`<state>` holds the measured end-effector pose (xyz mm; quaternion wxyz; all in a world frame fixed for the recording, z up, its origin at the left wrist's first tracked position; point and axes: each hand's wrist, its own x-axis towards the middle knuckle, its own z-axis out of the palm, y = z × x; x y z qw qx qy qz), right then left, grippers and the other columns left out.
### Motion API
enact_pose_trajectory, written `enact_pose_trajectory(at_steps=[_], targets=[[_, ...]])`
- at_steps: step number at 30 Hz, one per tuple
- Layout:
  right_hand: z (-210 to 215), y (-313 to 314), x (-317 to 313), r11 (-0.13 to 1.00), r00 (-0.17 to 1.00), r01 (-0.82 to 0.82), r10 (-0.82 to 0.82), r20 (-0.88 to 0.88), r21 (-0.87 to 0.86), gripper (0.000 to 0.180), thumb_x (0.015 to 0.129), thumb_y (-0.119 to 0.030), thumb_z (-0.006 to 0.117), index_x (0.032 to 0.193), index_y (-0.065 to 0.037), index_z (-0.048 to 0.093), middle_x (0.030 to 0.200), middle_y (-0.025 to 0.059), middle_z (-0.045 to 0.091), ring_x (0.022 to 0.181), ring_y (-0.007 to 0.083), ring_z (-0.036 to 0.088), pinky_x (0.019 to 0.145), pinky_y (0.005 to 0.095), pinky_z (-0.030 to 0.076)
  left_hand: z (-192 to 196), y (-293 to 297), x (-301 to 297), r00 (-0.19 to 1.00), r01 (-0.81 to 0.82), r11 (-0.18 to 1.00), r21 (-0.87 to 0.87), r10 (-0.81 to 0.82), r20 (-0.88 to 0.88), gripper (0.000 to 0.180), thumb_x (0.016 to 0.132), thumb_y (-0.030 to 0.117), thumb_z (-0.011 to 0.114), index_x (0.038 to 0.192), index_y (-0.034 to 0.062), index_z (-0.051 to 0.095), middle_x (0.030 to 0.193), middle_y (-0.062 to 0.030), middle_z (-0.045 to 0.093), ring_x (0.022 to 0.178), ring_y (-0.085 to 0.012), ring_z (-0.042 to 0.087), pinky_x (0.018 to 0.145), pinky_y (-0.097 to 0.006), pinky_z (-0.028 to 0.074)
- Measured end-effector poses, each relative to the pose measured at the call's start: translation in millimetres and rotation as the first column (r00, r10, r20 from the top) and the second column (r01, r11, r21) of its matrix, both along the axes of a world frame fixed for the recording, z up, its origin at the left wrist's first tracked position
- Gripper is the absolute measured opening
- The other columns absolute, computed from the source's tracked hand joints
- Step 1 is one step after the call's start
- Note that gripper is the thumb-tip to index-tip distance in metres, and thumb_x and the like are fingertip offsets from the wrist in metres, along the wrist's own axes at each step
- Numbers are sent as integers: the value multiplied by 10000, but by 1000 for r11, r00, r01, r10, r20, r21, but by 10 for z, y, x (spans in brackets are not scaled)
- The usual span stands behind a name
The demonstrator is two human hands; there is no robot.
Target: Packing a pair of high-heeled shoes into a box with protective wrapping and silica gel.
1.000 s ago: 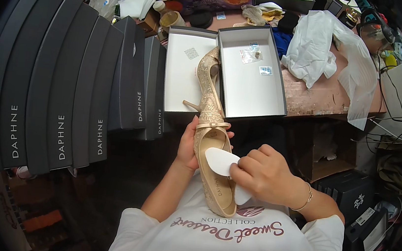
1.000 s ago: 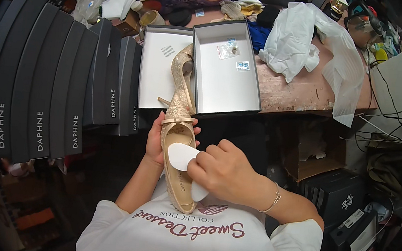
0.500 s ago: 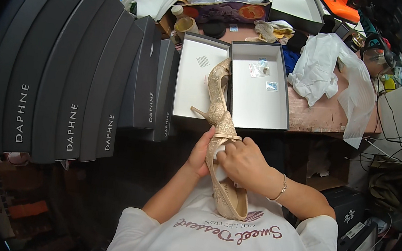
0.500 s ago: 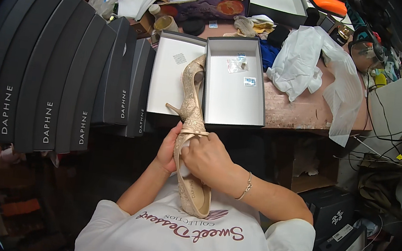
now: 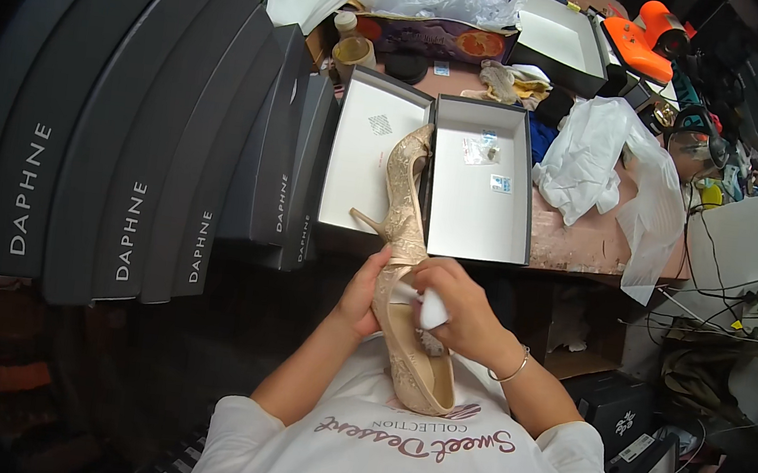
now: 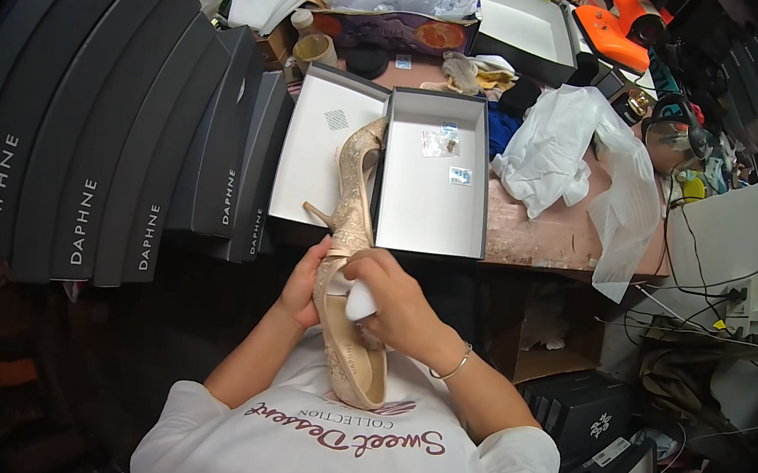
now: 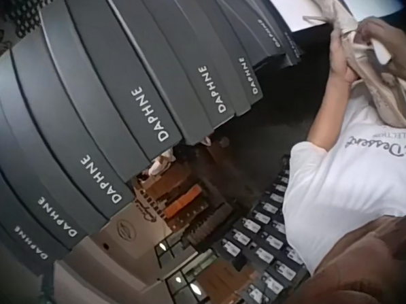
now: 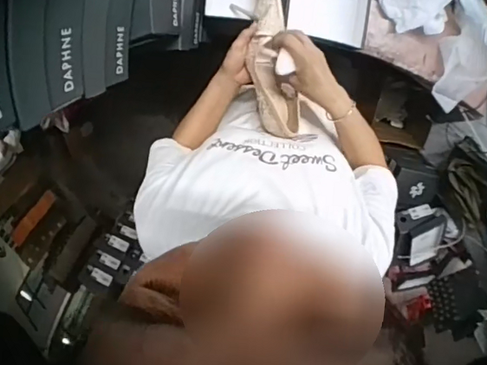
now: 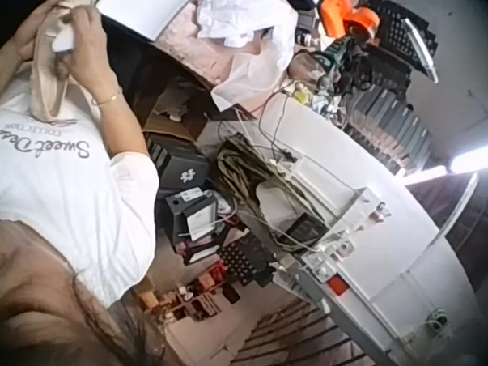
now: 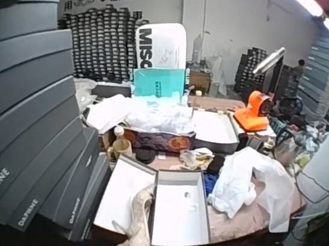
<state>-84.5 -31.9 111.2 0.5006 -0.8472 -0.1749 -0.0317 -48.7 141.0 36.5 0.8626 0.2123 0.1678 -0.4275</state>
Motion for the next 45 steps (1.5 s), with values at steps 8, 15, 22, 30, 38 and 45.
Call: enact_pose_trajectory(at_steps=[8, 15, 22, 30, 38, 45], targets=[[-1074, -753, 956, 865, 937, 345, -292, 195, -364, 360, 719, -18, 675, 1044, 0, 521, 1038, 199, 567, 950, 358, 578, 816, 410, 483, 123, -32, 40, 988, 22, 998, -63, -12, 156, 642, 912, 370, 353, 1396, -51, 337, 1354, -234, 470, 1227, -359, 491, 1034, -500, 414], [85, -287, 318, 993, 958, 121, -117, -262, -4, 283, 772, -86, 660, 999, -18, 506, 963, 179, 593, 846, 338, 617, 701, 395, 506, 187, 102, -396, 999, -43, 997, -61, 43, -5, 616, 944, 427, 452, 1416, 48, 333, 1385, -172, 446, 1287, -322, 439, 1054, -517, 384], [-12, 86, 183, 854, 982, 120, -28, 186, -507, 249, 688, -46, 627, 914, -60, 526, 818, 93, 496, 741, 271, 563, 615, 341, 472, 274, -36, -566, 996, -63, 994, 93, 56, 75, 507, 984, 274, 508, 1396, 86, 281, 1303, -95, 453, 1233, -227, 478, 1023, -425, 443], [-123, 260, 411, 894, 926, 263, -128, 355, -363, 614, 734, 21, 580, 1325, -97, 466, 1319, 239, 419, 1095, 377, 493, 908, 438, 413, 486, -217, -717, 942, -197, 916, 349, 78, 327, 557, 941, 241, 535, 1404, 52, 289, 1288, -125, 480, 1168, -238, 528, 990, -410, 454], [-189, -435, 754, 955, 946, -168, 226, -232, 246, 673, 809, -126, 687, 1416, -99, 398, 1352, 225, 453, 1229, 392, 456, 1021, 416, 390, 357, 43, -552, 994, -100, 970, 220, 87, 67, 529, 892, 427, 482, 1249, 36, 492, 1079, -119, 608, 937, -221, 631, 828, -363, 529], [-1260, -766, 922, 846, 988, 53, -121, -95, -531, 209, 766, -115, 671, 931, -31, 575, 937, 142, 595, 842, 321, 615, 739, 407, 505, 286, 88, -457, 991, -107, 972, 209, 89, 95, 487, 938, 349, 512, 1291, 27, 416, 1122, -123, 561, 1002, -233, 596, 884, -395, 503]])
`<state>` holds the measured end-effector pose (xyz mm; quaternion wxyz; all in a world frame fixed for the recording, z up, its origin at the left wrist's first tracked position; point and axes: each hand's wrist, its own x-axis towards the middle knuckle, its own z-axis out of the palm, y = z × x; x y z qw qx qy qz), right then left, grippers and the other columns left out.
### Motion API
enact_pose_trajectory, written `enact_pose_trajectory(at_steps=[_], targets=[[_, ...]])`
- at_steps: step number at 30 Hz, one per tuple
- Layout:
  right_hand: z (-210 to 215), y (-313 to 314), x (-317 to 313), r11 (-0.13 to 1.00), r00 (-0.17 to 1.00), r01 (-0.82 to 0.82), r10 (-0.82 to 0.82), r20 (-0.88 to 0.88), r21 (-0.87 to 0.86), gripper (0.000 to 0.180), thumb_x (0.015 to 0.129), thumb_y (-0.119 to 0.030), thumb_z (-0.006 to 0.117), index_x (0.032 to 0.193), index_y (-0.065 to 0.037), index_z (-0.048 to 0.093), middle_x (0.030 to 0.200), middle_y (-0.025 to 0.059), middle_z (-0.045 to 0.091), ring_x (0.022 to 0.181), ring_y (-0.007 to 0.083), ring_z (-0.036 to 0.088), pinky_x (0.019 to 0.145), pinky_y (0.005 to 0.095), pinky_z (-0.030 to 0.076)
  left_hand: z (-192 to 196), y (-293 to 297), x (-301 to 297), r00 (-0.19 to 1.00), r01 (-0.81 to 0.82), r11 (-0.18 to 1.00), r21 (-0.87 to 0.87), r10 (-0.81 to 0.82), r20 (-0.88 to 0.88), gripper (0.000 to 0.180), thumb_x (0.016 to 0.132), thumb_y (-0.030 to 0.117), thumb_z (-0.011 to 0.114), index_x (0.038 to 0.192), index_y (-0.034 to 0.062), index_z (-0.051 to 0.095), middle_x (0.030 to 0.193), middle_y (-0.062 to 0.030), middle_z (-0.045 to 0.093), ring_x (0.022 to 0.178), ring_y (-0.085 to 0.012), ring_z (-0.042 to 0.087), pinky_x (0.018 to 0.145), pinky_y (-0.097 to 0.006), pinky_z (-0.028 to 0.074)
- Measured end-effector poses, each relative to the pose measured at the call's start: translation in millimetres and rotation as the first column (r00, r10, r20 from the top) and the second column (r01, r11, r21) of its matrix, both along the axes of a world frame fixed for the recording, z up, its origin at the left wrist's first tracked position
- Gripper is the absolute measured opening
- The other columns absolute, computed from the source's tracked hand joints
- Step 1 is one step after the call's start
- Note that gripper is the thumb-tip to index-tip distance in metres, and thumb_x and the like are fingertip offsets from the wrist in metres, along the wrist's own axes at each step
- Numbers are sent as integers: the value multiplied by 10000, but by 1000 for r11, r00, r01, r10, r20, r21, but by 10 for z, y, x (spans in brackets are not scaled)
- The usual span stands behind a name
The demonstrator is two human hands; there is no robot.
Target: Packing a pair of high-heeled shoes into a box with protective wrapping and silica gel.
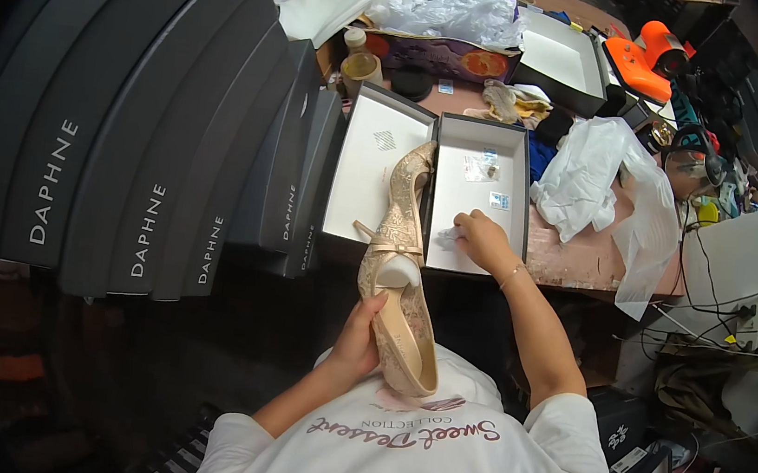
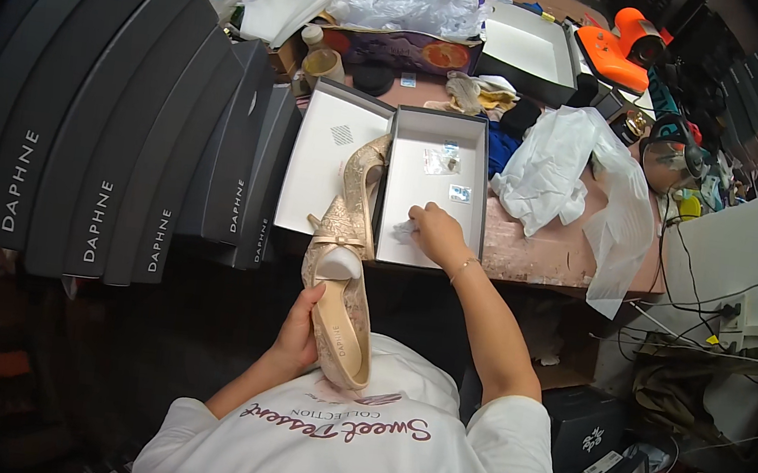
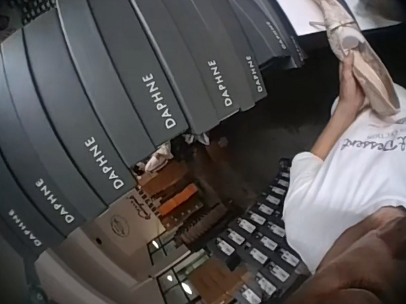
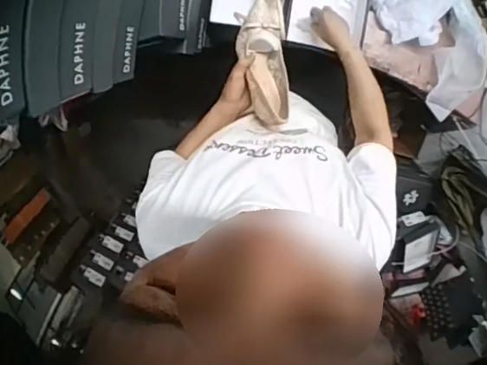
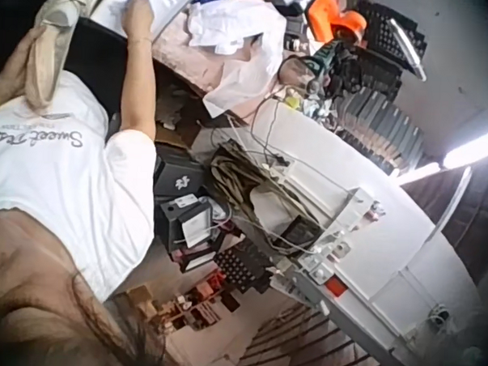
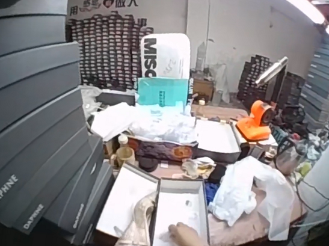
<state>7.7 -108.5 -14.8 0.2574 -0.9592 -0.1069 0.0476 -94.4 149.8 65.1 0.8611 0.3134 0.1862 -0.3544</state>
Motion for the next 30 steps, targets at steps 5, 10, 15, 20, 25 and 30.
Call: enact_pose_trajectory(at_steps=[5, 10, 15, 20, 25, 30], targets=[[1144, 356, -466, 779, 987, 10, 94, -132, 627, 239, 712, -99, 720, 879, -51, 556, 889, 107, 572, 757, 256, 581, 655, 316, 483, -144, 10, 100, 981, -133, 990, 53, 124, 146, 527, 977, 350, 501, 1393, 103, 293, 1242, -105, 489, 1133, -212, 529, 937, -381, 477], [1142, 835, -665, 974, 956, -145, 93, 280, 173, 200, 737, -113, 700, 877, -75, 562, 869, 90, 534, 771, 267, 593, 623, 352, 504, 42, -227, 2, 928, -132, 964, 233, 37, 371, 543, 970, 323, 526, 1401, 96, 286, 1289, -101, 478, 1165, -215, 524, 987, -380, 455], [1027, 854, -718, 947, 931, -172, 65, 359, 272, 202, 722, -111, 694, 877, -75, 570, 877, 82, 545, 784, 261, 595, 666, 366, 506, 12, -97, 62, 962, -37, 994, 104, 7, 272, 548, 921, 132, 502, 1406, 77, 252, 1278, -111, 453, 1176, -217, 509, 972, -385, 473], [1043, 757, -604, 937, 938, 59, -171, 302, 346, 739, 651, -147, 794, 1308, -75, 463, 1021, 161, 593, 956, 341, 587, 868, 381, 476, -24, -184, -6, 983, -5, 996, 84, -11, 183, 544, 884, 176, 515, 1374, 61, 308, 1202, -123, 506, 1071, -220, 571, 912, -380, 507], [979, 650, -506, 754, 1000, 27, -12, -27, 656, 907, 685, -54, 728, 1473, -52, 278, 1194, 203, 599, 1005, 225, 616, 904, 316, 478, -37, -188, -81, 988, 102, 991, 84, -111, 110, 464, 867, 154, 506, 1297, 43, 372, 1112, -128, 527, 951, -220, 604, 801, -384, 547], [1102, 604, -382, 787, 996, 64, -11, -89, 614, 856, 744, -110, 667, 1485, -67, 241, 1171, 293, 552, 1015, 375, 601, 877, 386, 481, 92, -225, 40, 982, 45, 987, 152, -72, 177, 476, 878, 194, 527, 1300, 27, 384, 1143, -127, 532, 984, -219, 597, 828, -371, 531]])
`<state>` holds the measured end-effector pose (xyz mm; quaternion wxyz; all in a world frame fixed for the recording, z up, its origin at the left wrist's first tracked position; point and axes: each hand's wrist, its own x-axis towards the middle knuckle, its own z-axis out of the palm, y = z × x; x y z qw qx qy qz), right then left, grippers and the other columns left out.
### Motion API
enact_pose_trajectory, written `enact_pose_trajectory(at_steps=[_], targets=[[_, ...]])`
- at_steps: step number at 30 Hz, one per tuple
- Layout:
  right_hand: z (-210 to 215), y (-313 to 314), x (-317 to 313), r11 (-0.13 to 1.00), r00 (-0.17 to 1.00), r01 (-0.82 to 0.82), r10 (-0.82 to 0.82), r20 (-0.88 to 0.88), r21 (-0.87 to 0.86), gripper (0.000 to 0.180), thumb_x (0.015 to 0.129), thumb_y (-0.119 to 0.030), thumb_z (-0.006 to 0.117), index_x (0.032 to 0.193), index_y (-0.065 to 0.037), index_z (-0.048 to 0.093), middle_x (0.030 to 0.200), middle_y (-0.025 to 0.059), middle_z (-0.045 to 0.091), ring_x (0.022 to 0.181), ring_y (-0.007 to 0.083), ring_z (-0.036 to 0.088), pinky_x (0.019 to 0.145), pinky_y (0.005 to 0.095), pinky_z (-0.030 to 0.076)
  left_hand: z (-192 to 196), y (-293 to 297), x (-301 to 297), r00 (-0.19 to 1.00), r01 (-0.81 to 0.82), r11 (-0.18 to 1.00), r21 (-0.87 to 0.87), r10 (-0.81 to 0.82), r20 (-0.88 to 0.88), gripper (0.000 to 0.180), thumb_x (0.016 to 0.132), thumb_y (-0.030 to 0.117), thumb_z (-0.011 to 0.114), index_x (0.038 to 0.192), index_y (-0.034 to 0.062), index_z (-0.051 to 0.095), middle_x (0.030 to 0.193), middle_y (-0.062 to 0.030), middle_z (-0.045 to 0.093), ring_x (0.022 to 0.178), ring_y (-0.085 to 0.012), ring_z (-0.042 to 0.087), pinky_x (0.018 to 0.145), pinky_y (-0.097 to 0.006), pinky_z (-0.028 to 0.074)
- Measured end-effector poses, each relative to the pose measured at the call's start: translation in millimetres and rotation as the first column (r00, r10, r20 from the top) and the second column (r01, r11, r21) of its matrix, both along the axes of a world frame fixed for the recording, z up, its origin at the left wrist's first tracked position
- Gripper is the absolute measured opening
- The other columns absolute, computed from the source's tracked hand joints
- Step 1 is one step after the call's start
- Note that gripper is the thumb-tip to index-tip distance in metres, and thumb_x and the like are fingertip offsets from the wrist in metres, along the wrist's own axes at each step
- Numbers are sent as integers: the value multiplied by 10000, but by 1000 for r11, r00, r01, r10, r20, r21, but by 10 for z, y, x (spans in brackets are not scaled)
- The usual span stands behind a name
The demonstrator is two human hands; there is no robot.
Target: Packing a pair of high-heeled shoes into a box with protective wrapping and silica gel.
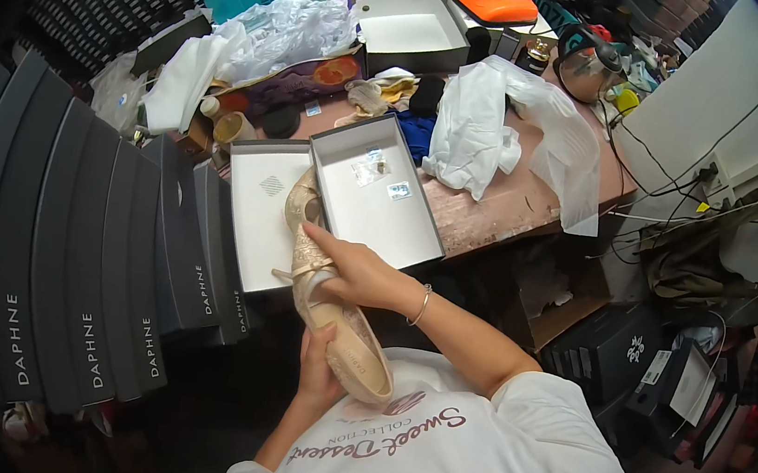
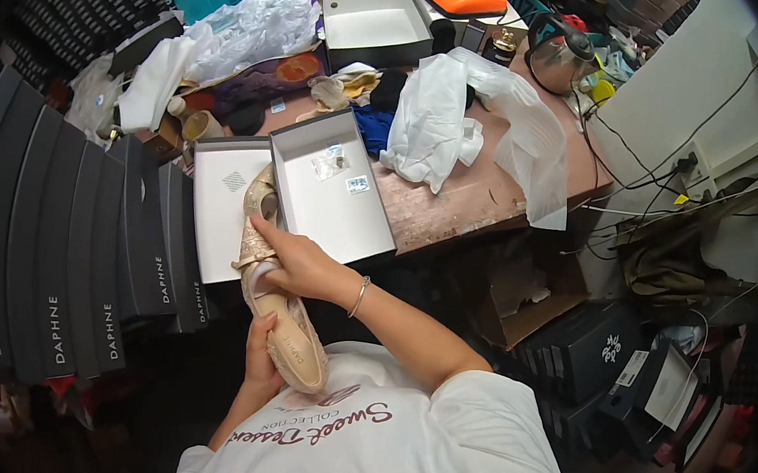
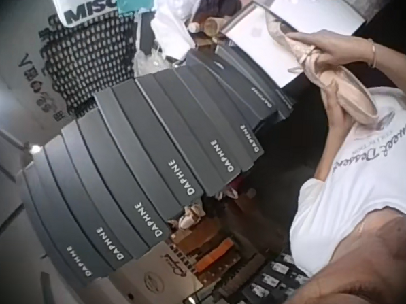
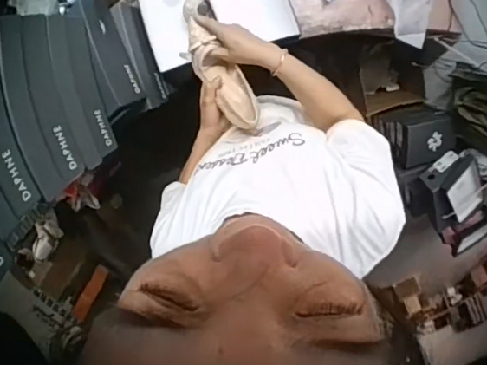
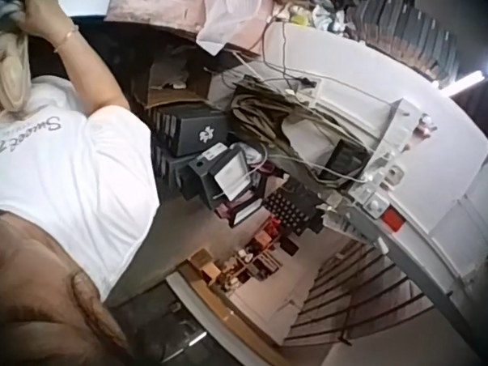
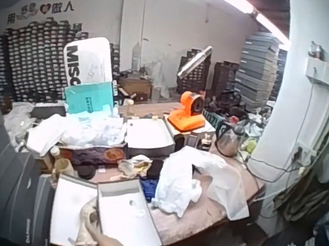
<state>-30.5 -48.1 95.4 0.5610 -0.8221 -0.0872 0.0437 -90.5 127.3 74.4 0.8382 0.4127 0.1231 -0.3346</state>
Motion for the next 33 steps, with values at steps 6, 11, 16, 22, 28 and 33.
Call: enact_pose_trajectory(at_steps=[6, 11, 16, 22, 28, 33], targets=[[349, -334, -609, 983, 973, -46, 85, 217, -175, 886, 760, -362, 747, 1469, -91, 289, 1422, 284, 317, 1246, 441, 436, 1008, 406, 416, 152, -429, 524, 835, -257, 954, 152, 140, 532, 595, 952, 331, 564, 1384, 14, 305, 1328, -133, 452, 1168, -226, 519, 961, -373, 461], [144, -1205, -922, 964, 935, 266, -253, 251, -19, 705, 715, -244, 794, 1316, -16, 504, 1462, 244, 304, 1313, 352, 405, 1028, 393, 389, 440, -985, 1200, 364, -44, 865, 501, -453, 814, 425, 893, 232, 653, 1233, 12, 527, 1158, -106, 568, 1063, -222, 569, 895, -337, 467], [-269, -1883, -1608, 536, 751, 590, -639, -167, 604, 747, 720, -316, 731, 1303, 81, 485, 1330, 159, 459, 1215, 238, 501, 1029, 359, 392, 227, -2284, 1882, -399, -328, 574, 750, -804, 441, 367, 743, 201, 749, 1058, 54, 630, 1030, -147, 602, 923, -297, 582, 830, -403, 439], [-468, -1890, -1748, 83, 745, 443, -589, -315, 893, 688, 823, -313, 629, 1334, 75, 379, 1163, 262, 574, 1065, 340, 611, 725, 438, 607, -985, -3126, 2312, -471, -570, 220, 792, -877, -95, 112, 758, 125, 628, 864, 127, 668, 851, -116, 650, 855, -269, 645, 709, -413, 456], [-626, -2012, -1531, -318, 922, -13, -372, -112, 948, 857, 860, -456, 605, 1471, -15, 196, 1473, 263, 240, 970, 325, 574, 678, 391, 594, 664, -2562, 2653, -431, -409, 688, 600, -725, 537, 215, 758, 70, 622, 960, 5, 658, 985, -156, 618, 1020, -326, 576, 895, -365, 445], [-419, -1865, -1261, -344, 974, -22, -217, -57, 939, 819, 876, -457, 579, 1483, -60, 197, 1474, 277, 224, 952, 310, 583, 668, 359, 597, 1437, -1076, 2360, 574, 156, 892, 423, -431, 697, 291, 881, 93, 545, 1137, -42, 573, 1144, -107, 615, 1048, -182, 591, 943, -309, 444]])
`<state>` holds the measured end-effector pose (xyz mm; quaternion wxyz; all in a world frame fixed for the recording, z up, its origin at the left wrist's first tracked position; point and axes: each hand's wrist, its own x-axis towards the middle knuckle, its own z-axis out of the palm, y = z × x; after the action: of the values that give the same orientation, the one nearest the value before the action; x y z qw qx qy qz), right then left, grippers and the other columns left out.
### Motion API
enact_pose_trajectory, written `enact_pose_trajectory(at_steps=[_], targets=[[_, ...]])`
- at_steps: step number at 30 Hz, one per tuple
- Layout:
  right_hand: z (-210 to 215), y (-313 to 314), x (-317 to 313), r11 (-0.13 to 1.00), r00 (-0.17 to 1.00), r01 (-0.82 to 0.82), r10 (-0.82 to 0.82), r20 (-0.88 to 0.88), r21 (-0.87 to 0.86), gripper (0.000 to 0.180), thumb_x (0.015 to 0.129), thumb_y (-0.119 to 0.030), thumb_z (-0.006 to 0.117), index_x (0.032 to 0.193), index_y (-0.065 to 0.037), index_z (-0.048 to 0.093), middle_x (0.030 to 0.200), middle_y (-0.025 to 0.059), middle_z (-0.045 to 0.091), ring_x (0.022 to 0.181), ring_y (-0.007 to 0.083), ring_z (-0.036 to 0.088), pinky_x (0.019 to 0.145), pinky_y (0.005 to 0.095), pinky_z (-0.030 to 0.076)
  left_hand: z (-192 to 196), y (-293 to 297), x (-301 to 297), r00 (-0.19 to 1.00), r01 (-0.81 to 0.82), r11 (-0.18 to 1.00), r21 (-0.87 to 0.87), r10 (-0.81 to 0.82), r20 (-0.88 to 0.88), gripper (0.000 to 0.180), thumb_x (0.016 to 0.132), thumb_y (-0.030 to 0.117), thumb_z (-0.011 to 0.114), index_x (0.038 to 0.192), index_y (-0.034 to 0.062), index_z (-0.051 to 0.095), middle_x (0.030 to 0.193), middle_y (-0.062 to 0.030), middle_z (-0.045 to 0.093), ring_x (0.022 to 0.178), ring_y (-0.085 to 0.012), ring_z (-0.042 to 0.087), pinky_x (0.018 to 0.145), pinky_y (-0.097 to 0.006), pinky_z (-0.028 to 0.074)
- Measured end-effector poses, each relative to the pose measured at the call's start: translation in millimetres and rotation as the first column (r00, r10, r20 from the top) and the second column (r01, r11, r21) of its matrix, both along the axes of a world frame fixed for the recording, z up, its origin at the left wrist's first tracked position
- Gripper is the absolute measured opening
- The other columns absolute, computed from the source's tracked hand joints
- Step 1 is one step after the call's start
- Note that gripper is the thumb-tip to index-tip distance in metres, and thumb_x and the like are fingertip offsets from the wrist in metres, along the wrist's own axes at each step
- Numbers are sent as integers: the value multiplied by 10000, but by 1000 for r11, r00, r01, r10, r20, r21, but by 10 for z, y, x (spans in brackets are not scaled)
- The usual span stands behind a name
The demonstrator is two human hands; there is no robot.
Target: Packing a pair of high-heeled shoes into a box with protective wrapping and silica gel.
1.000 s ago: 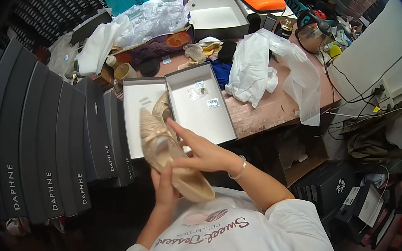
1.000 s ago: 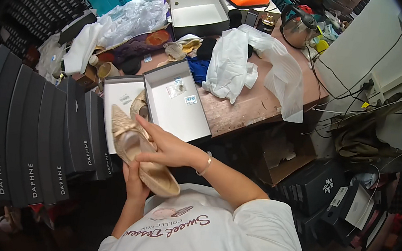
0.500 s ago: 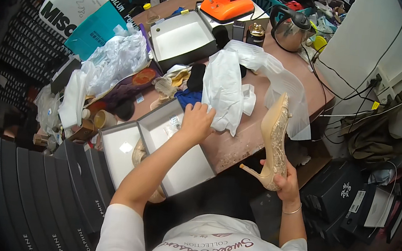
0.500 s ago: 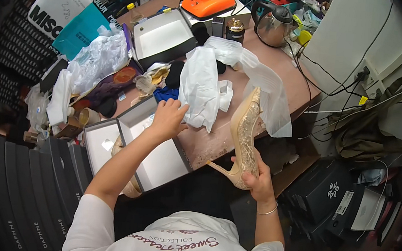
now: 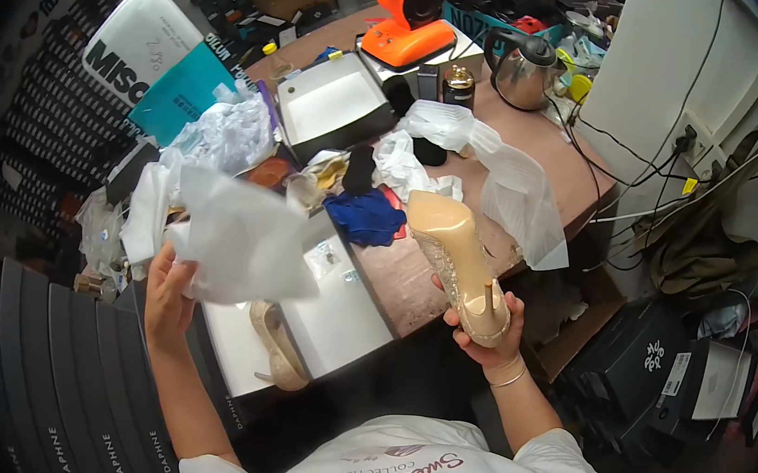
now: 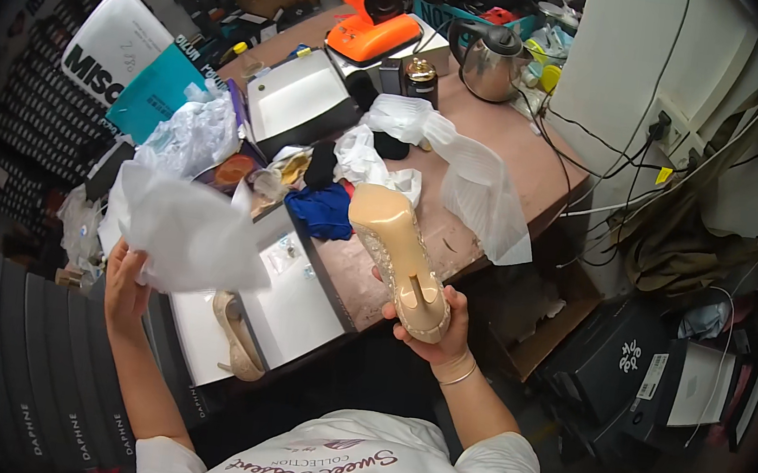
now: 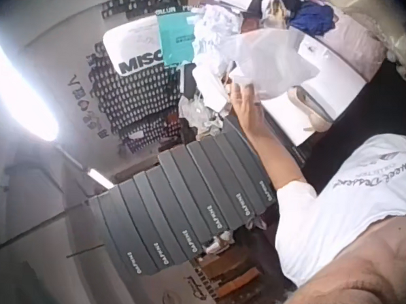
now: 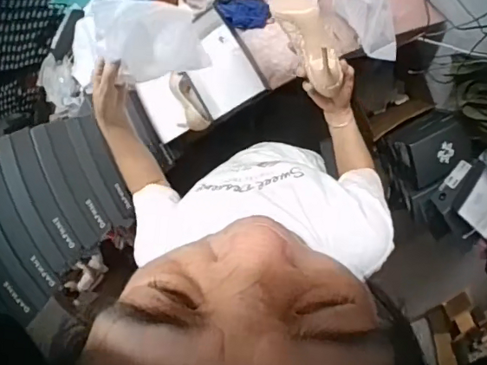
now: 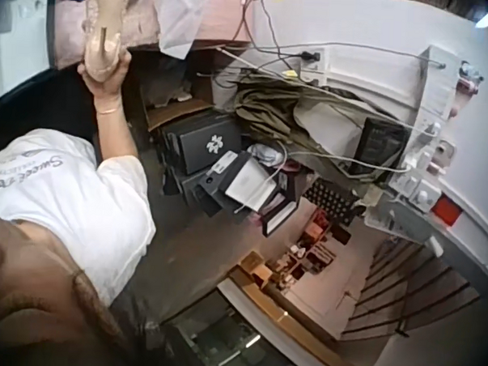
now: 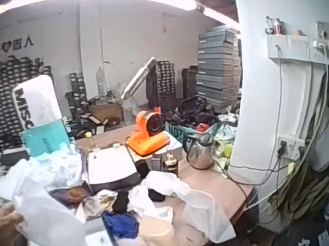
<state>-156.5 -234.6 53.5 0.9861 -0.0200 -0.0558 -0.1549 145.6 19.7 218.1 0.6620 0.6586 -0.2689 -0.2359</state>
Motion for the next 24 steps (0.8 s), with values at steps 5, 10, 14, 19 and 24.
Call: enact_pose_trajectory(at_steps=[5, 10, 14, 19, 24], targets=[[138, 428, 215, 985, 986, -166, 163, 45, 55, 759, 907, -437, 509, 1463, -13, 215, 1448, 267, 283, 1018, 340, 619, 706, 391, 620, -696, 652, 373, 955, -192, 842, 503, 43, 294, 221, 870, 133, 571, 1047, 5, 607, 878, -37, 625, 788, -88, 568, 721, -223, 444], [141, 808, 262, 958, 958, -272, 279, -71, 94, 738, 911, -457, 487, 1465, -41, 232, 1438, 232, 322, 1005, 316, 626, 691, 369, 621, -1272, 799, 37, 616, -532, 723, 440, -26, 787, 619, 807, 240, 694, 1350, 69, 449, 1359, -236, 428, 1258, -387, 413, 1027, -447, 355], [99, 837, 162, 949, 946, -278, 297, -129, 147, 734, 894, -467, 516, 1471, -96, 255, 1462, 217, 281, 967, 282, 602, 652, 316, 599, -809, 1057, -993, 789, -130, 742, 658, -324, 522, 815, 745, 220, 765, 1440, 105, 356, 1490, -236, 251, 1395, -401, 223, 1124, -457, 251], [188, 920, 208, 938, 926, -345, 346, -149, 33, 733, 902, -476, 487, 1466, -70, 255, 1443, 224, 316, 957, 269, 612, 632, 307, 606, -1378, 1608, -1368, 769, -391, 485, 782, -294, 567, 804, 727, 119, 760, 1427, 96, 366, 1470, -235, 278, 1388, -401, 232, 1127, -508, 218], [246, 1038, 229, 937, 925, -350, 345, -163, -4, 754, 881, -467, 528, 1480, -110, 243, 1483, 205, 251, 925, 242, 562, 606, 273, 563, -1702, 1664, -1250, 670, -521, 613, 594, -137, 729, 406, 793, 11, 602, 1197, 24, 559, 1195, -175, 553, 1211, -361, 461, 1082, -546, 264]])
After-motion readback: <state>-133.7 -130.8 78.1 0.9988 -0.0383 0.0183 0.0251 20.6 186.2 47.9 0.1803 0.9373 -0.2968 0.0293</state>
